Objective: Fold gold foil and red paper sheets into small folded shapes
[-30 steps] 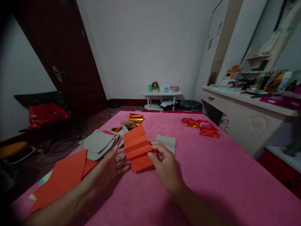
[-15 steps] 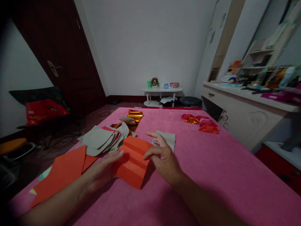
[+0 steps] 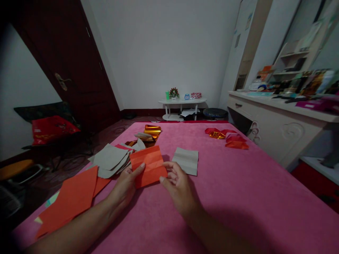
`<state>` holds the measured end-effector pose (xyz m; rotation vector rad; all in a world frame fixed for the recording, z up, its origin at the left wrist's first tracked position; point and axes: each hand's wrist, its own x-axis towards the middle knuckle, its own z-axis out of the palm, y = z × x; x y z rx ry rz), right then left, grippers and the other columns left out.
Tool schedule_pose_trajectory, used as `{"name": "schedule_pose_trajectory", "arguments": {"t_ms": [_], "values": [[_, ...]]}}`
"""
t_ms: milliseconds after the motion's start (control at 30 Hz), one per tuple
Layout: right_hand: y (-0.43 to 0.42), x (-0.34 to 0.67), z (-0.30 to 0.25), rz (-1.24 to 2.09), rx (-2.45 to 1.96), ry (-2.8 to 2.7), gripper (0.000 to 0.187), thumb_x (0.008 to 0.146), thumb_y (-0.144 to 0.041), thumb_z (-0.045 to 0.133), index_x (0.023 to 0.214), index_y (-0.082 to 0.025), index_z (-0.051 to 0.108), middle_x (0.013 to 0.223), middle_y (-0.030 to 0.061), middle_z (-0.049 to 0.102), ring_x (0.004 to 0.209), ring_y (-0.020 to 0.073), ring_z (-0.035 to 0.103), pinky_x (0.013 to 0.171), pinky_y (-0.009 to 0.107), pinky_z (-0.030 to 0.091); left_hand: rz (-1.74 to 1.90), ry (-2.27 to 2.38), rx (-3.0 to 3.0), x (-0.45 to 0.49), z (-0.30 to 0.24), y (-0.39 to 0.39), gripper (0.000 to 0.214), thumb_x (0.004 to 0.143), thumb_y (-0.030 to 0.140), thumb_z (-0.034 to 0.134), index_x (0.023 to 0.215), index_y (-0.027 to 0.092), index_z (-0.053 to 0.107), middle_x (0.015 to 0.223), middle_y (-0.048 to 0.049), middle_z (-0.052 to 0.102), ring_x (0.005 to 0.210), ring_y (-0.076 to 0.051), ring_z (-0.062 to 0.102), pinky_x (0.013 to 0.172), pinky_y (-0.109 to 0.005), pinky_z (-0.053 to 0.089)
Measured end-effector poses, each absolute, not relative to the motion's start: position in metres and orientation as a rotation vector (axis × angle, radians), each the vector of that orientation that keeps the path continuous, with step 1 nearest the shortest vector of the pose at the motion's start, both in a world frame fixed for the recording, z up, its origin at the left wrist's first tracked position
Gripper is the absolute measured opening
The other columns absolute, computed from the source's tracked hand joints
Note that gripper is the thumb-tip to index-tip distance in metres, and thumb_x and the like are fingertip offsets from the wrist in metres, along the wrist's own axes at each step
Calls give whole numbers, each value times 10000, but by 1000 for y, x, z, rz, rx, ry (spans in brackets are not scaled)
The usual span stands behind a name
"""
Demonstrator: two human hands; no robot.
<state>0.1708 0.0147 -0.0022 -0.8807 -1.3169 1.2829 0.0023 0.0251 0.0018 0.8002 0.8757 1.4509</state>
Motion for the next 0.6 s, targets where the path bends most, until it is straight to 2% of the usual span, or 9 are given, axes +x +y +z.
{"name": "schedule_pose_trajectory", "arguments": {"t_ms": [233,467,600], "values": [[20,172,-23,1296,-1048,-1439,91,723,-166,602,785,-215,646,718,-10,627,669,144,564,625,264,434,1339,914,815,-4,1,24,353,716,263,732,1010,98,627,963,-136,719,816,-252,696,756,-355,545],[18,171,-30,1156,-1119,-1700,213,710,-91,527,780,-208,691,767,0,658,661,124,553,585,228,396,1399,904,821,-19,2,31,358,720,273,726,1022,115,615,945,-123,721,834,-243,693,746,-338,546],[17,170,-29,1101,-1096,-1794,278,667,-42,515,784,-216,699,821,-2,657,720,124,561,631,222,407,1403,922,898,-19,-1,30,409,724,296,722,1069,115,596,945,-127,715,788,-232,694,717,-334,545]]}}
